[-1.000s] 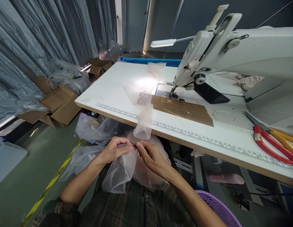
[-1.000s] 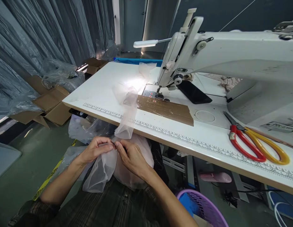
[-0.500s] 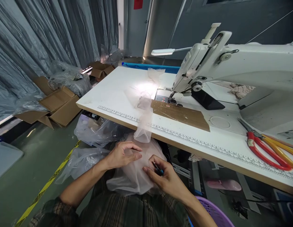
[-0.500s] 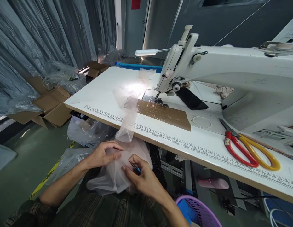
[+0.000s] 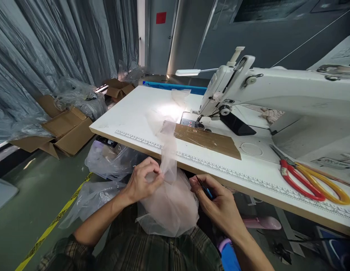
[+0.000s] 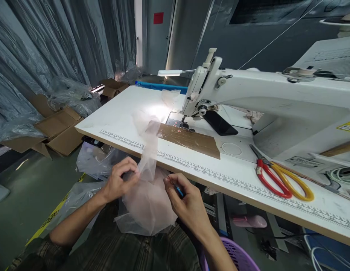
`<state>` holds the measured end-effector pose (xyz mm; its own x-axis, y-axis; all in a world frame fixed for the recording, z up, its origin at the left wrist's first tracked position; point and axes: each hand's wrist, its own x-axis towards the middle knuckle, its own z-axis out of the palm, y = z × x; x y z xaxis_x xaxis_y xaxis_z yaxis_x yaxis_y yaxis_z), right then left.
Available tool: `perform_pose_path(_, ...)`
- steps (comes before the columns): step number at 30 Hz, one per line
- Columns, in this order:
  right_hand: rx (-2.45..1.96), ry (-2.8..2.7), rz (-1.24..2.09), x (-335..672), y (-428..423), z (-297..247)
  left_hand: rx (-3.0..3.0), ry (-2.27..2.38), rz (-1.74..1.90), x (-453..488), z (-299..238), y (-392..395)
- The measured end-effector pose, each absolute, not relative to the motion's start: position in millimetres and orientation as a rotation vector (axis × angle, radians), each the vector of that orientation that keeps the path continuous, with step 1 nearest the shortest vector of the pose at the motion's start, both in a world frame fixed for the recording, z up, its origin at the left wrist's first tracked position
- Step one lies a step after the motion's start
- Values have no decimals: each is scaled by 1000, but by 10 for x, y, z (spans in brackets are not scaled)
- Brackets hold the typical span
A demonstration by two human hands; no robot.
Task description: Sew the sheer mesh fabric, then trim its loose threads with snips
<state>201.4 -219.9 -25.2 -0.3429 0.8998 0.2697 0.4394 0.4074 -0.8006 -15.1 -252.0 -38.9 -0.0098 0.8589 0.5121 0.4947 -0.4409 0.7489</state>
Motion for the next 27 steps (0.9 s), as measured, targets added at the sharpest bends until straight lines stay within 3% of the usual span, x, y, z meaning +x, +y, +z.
perform_pose_path(6, -898, -1911, 957, 1747, -2286, -117, 2403, 1241, 1544, -162, -133, -2851)
perform_pose_path(11, -940, -1782, 1215, 1654, -2314, -161, 2610, 1079, 1392, 4, -160, -2679)
perform_pose_path(19, -1104, -1559, 1410, 1884, -2274, -181, 2415, 820, 1441, -50, 51, -2204)
perform_pose_path(27, -939, -1649, 1106, 2011, -2309, -37, 2549, 609, 622, 115, 325, -1899)
